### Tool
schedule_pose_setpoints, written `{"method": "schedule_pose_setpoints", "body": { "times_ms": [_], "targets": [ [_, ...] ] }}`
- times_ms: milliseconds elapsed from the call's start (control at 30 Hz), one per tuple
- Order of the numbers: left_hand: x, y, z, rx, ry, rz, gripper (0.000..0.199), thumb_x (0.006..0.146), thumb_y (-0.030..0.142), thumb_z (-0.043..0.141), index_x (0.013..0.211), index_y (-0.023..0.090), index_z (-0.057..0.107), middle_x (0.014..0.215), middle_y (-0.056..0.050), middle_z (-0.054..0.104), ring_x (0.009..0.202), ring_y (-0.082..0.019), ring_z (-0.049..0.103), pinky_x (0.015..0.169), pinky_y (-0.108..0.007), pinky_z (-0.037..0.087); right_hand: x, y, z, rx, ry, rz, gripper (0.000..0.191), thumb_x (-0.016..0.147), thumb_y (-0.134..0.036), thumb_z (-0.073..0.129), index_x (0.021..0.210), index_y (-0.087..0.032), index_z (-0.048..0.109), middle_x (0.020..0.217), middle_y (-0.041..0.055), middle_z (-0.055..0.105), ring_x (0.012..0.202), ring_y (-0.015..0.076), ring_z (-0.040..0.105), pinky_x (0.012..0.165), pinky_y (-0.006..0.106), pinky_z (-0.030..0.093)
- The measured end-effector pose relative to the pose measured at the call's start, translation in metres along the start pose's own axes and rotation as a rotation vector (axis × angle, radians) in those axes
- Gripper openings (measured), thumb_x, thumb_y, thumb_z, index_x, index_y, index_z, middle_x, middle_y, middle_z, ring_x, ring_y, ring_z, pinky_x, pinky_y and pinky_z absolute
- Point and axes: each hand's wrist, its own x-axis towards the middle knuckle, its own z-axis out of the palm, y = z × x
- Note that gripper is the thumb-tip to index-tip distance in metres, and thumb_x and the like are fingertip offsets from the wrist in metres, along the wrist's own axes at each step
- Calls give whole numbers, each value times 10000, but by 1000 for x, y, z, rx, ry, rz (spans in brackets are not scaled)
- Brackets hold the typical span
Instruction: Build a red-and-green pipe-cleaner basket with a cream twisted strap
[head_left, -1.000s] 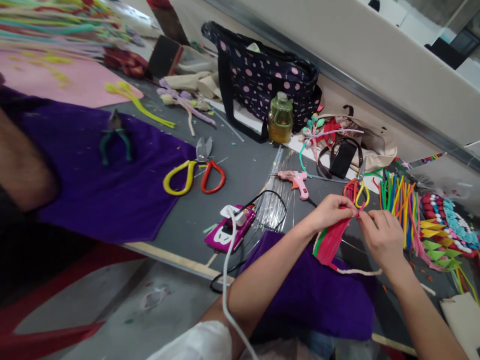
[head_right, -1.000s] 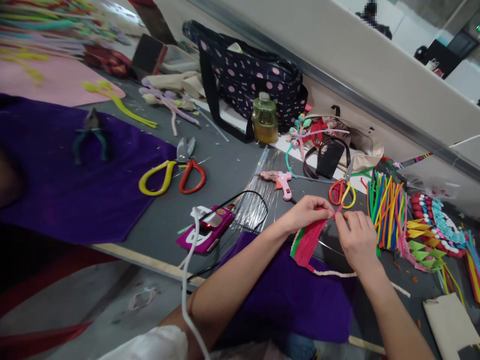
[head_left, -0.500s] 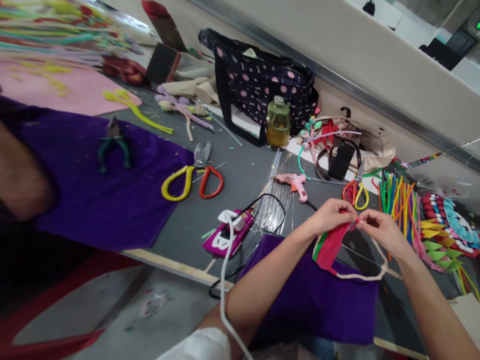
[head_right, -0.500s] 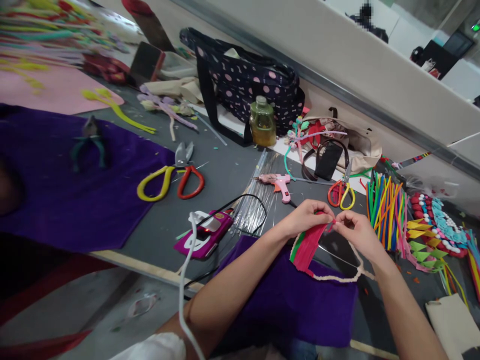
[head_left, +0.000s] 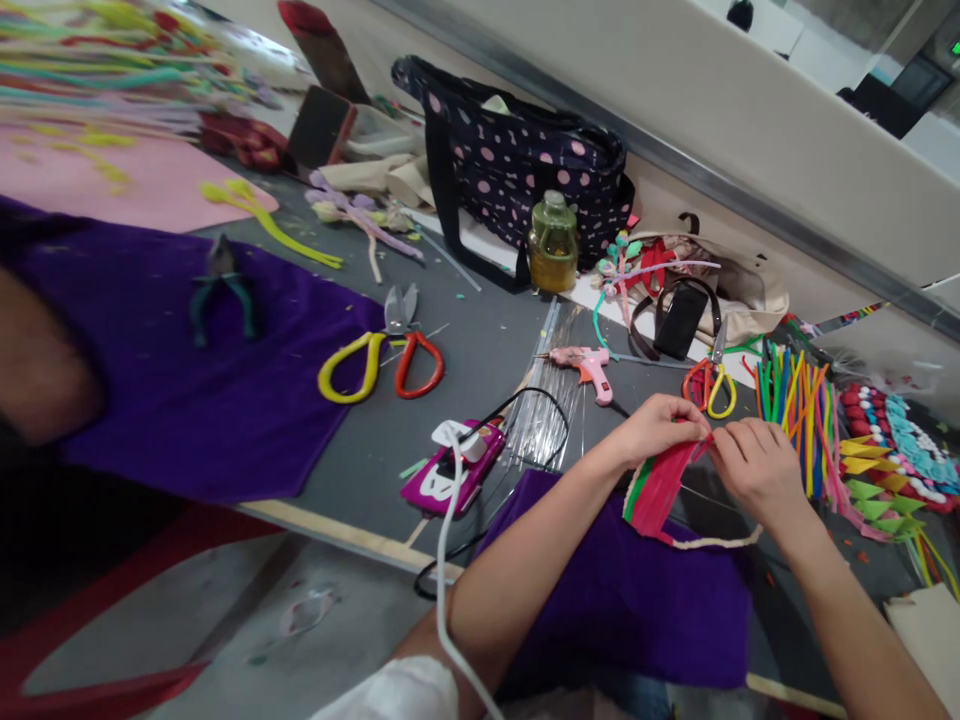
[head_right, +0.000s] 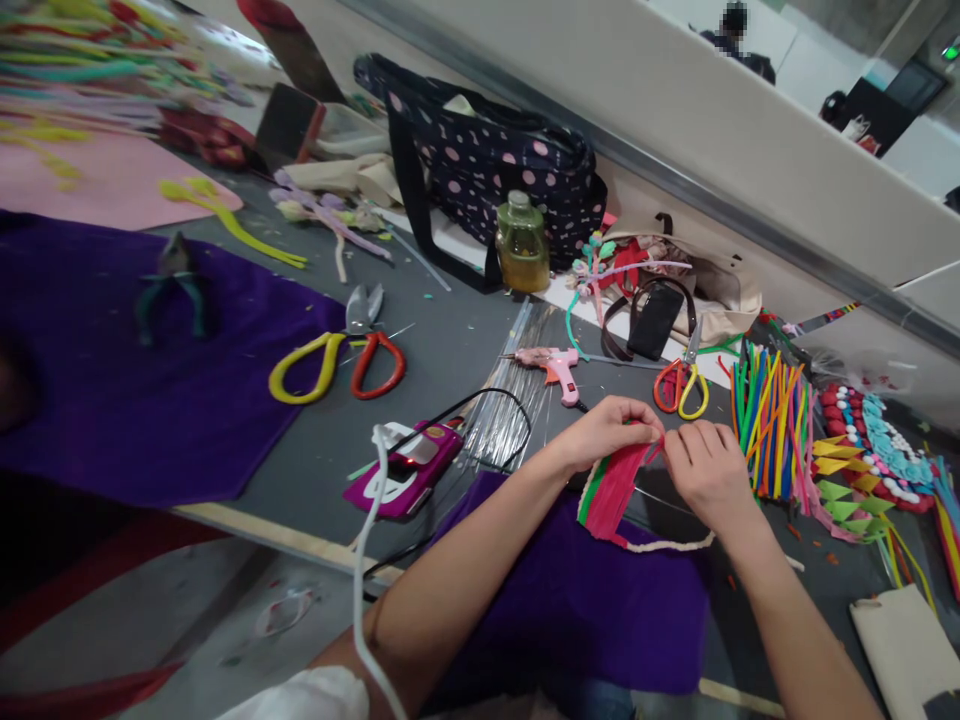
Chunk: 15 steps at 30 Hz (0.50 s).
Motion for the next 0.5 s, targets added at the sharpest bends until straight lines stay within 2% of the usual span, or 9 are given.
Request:
{"method": "schedule_pose_setpoints", "body": {
  "times_ms": [167, 267, 367, 500],
  "targets": [
    [0, 1, -1, -1, -9, -9, 83, 666, 182, 661, 694, 106, 682, 661, -1, 643, 605, -77, 520, 638, -207, 404, -9, 0, 5, -28, 70, -26, 172, 884, -253, 540, 1026, -200, 621, 935, 89, 668, 895, 219, 561, 788, 372, 364],
    [0, 2, -1, 19, 4, 8, 75, 668, 173, 658, 686, 104, 683, 659, 7, 637, 609, -68, 505, 648, -199, 395, -6, -4, 2, 33, 83, 38, 159, 863, -255, 561, 983, -179, 632, 892, 93, 672, 884, 232, 562, 775, 371, 376],
    [-1, 3, -1, 30, 11, 19, 86, 669, 185, 667, 691, 105, 687, 655, 7, 637, 610, -69, 503, 644, -198, 391, -1, -8, -2, 278, 65, 220, 99, 863, -228, 548, 882, -184, 634, 832, 73, 670, 836, 215, 566, 761, 356, 392],
    [-3, 6, 0, 50, -8, 20, 100, 679, 197, 662, 710, 107, 694, 647, 2, 635, 593, -73, 500, 614, -200, 387, 5, -5, -5, 857, -49, 597, 180, 875, -312, 538, 760, -202, 623, 742, 34, 647, 733, 182, 573, 701, 314, 420]
  ]
}}
